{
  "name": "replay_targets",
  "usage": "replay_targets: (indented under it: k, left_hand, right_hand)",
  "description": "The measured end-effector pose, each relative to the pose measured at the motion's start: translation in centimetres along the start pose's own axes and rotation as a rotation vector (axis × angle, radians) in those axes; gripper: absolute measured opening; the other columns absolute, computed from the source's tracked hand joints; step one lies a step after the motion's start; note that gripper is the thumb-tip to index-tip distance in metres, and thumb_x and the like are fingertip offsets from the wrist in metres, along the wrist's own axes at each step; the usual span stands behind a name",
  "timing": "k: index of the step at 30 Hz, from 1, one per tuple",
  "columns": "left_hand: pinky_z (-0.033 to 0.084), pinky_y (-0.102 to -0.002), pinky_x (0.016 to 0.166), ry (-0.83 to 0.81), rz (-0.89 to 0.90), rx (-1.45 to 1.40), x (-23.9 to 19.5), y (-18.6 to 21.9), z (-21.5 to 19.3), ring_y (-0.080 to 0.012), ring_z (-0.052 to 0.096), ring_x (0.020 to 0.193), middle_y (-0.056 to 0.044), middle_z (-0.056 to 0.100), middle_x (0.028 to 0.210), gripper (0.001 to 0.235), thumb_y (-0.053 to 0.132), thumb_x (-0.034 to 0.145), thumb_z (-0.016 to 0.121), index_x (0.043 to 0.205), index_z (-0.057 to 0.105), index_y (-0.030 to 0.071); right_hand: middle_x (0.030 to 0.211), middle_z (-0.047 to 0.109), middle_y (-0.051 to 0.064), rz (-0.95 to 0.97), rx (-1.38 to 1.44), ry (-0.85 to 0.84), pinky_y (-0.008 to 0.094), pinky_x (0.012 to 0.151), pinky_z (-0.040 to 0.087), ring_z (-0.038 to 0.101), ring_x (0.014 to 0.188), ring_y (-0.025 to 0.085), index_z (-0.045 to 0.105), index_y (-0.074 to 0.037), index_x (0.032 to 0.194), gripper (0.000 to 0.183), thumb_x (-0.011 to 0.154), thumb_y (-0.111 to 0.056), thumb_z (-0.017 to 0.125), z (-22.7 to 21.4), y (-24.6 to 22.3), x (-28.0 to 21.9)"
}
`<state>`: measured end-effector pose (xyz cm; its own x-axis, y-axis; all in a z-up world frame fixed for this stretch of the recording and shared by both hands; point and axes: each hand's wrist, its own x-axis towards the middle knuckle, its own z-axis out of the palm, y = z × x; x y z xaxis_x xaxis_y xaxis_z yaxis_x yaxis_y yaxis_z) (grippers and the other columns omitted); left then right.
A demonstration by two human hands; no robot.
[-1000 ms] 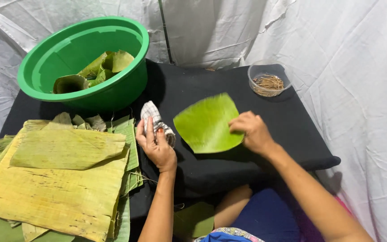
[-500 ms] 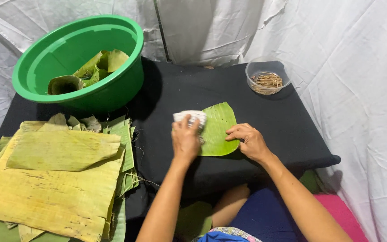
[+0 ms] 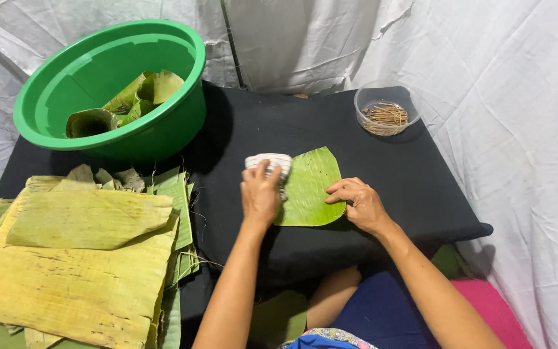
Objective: The person is folding banana leaves into cone shapes, wiping them with a cloth, and securing the folds with small wooden sticks.
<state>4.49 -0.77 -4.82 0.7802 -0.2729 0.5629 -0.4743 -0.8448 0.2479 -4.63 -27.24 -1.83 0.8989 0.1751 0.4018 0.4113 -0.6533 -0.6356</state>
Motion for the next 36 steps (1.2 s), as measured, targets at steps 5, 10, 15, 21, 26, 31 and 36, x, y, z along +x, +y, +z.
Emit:
replay_targets:
  k: [5, 10, 15, 21, 26, 31, 36]
  left_hand:
    - [0.051, -0.051, 0.090, -0.039, -0.151, -0.240, 0.0, 0.5, -5.2, -0.0421, 0.050, 0.121, -0.010, 0.049, 0.141, 0.037, 0.027, 0.095, 0.062, 0.132, 0.063, 0.022]
    - [0.044, -0.047, 0.104, 0.154, -0.326, -0.531, -1.8, 2.5, -10.0, -0.0385, 0.054, 0.123, -0.016, 0.052, 0.129, 0.037, 0.003, 0.093, 0.054, 0.130, 0.061, 0.005]
    - [0.045, -0.028, 0.080, 0.134, 0.058, -0.165, -6.4, 3.2, -9.7, -0.0089, 0.063, 0.089, 0.016, 0.065, 0.088, 0.019, 0.012, 0.080, 0.063, 0.074, 0.067, 0.029]
    - [0.043, -0.038, 0.097, -0.035, 0.127, -0.087, -8.5, 3.0, -11.4, -0.0180, 0.062, 0.121, 0.003, 0.071, 0.118, 0.035, 0.014, 0.083, 0.060, 0.114, 0.074, 0.021]
    - [0.041, -0.041, 0.102, -0.021, 0.098, -0.079, -8.6, 3.1, -11.1, -0.0174, 0.063, 0.120, 0.004, 0.072, 0.114, 0.031, 0.016, 0.084, 0.059, 0.111, 0.075, 0.021]
    - [0.039, -0.043, 0.106, -0.025, 0.069, -0.094, -8.8, 3.1, -11.2, -0.0152, 0.063, 0.120, 0.006, 0.073, 0.113, 0.030, 0.018, 0.085, 0.059, 0.109, 0.075, 0.023]
    - [0.039, -0.044, 0.106, 0.002, 0.059, -0.108, -8.5, 3.3, -11.1, -0.0156, 0.065, 0.114, 0.006, 0.073, 0.107, 0.019, 0.029, 0.092, 0.066, 0.107, 0.075, 0.023]
  right_hand:
    - [0.106, 0.079, -0.001, -0.006, 0.011, -0.020, 0.043, 0.096, 0.052, 0.068, 0.114, 0.029, 0.083, -0.024, 0.089, 0.035, 0.076, 0.004, 0.067, -0.9, -1.4, 0.4]
    - [0.110, 0.078, 0.017, 0.295, 0.106, -0.281, 0.053, 0.105, 0.050, 0.070, 0.112, 0.039, 0.082, -0.010, 0.106, 0.052, 0.079, 0.017, 0.049, -5.1, -6.4, 3.7]
    - [0.108, 0.073, 0.008, -0.171, 0.009, -0.110, 0.045, 0.095, 0.054, 0.068, 0.110, 0.033, 0.077, -0.021, 0.108, 0.023, 0.087, -0.020, 0.068, -0.1, -4.8, 8.0]
    - [0.129, 0.058, 0.008, 0.062, -0.352, -0.389, 0.058, 0.094, 0.054, 0.056, 0.121, 0.038, 0.060, -0.033, 0.136, 0.060, 0.084, -0.059, 0.071, 6.7, -9.6, 11.2]
    - [0.111, 0.057, 0.005, 0.072, -0.429, -0.277, 0.050, 0.089, 0.058, 0.060, 0.107, 0.037, 0.074, -0.033, 0.111, 0.040, 0.071, -0.025, 0.074, 8.4, -4.3, 12.1]
    - [0.102, 0.062, 0.004, 0.084, -0.573, -0.188, 0.047, 0.084, 0.060, 0.067, 0.098, 0.035, 0.077, -0.034, 0.098, 0.035, 0.070, -0.014, 0.074, 3.0, 3.3, 11.9]
    - [0.106, 0.065, 0.010, -0.081, -0.450, -0.073, 0.048, 0.092, 0.055, 0.063, 0.097, 0.039, 0.079, -0.026, 0.101, 0.043, 0.066, -0.003, 0.075, -2.2, -1.8, 8.2]
